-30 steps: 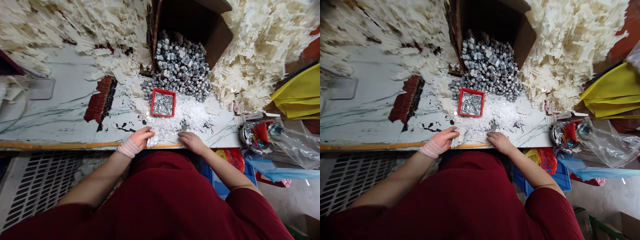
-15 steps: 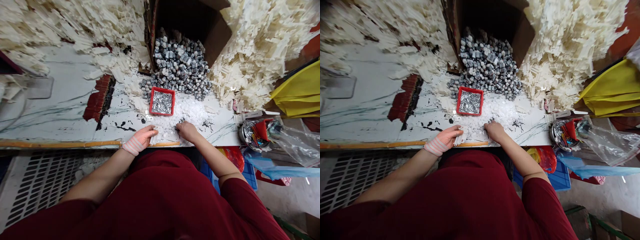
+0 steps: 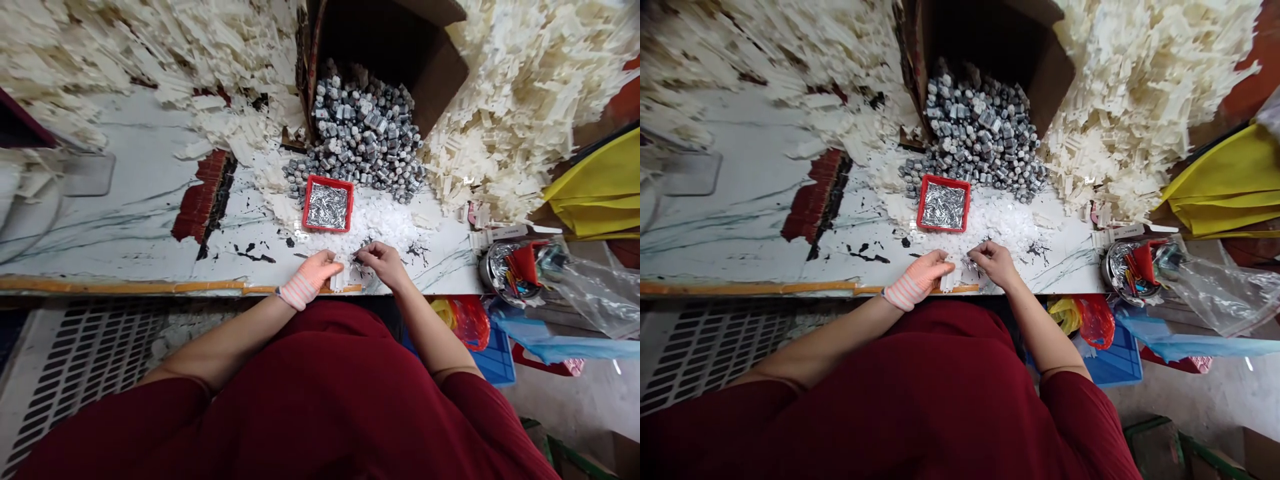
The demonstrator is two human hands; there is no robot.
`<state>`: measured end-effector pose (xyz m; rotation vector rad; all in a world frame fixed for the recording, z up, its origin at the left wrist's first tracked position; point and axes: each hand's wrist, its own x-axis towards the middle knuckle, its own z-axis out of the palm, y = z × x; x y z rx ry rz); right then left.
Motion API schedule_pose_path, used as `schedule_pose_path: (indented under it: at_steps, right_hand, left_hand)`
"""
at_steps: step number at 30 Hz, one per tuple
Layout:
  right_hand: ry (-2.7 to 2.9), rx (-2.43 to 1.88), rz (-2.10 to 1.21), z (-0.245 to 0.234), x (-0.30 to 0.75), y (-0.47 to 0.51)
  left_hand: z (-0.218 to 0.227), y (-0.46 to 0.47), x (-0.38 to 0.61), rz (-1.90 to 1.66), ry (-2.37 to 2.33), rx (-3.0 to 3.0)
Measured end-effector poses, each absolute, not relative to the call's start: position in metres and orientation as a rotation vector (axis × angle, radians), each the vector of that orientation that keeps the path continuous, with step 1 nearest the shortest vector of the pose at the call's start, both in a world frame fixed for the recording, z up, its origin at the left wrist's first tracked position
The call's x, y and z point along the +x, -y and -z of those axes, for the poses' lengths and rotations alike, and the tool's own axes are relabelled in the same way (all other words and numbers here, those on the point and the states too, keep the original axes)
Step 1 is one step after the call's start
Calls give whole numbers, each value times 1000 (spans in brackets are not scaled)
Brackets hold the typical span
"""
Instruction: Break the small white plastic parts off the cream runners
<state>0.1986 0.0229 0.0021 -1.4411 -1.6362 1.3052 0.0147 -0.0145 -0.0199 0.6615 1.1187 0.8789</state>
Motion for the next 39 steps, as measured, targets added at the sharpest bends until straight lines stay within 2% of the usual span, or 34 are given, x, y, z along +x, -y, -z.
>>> schedule_pose_path:
  at_steps: [2, 7, 12, 18, 24, 29, 34, 39]
  right_hand:
    - [1629, -1380, -1326, -1, 188, -16]
    - [1851, -1376, -1088, -1, 175, -7]
    - [1732, -1423, -1184, -2, 174, -3]
    - [2094, -1541, -729, -4, 172, 8]
    - [2016, -1544, -955, 8, 179, 23]
    - [2116, -1416, -1264, 14, 199, -4]
    - [2599, -1501, -673, 24, 206, -48]
    - [2882, -1575, -524, 28, 202, -58]
  left_hand:
    - [18, 16, 16, -883, -1092, 651]
    - [13, 20, 13, -912, -1111, 716]
    - [2, 21, 9, -870, -1195, 842]
    - [-4, 25, 11, -787, -1223, 901]
    - [1, 33, 11, -705, -1250, 1119]
    - [4, 30, 5, -621, -1188, 982]
    - [13, 25, -4, -623, -1200, 947]
    - [25, 25, -9, -667, -1162, 875]
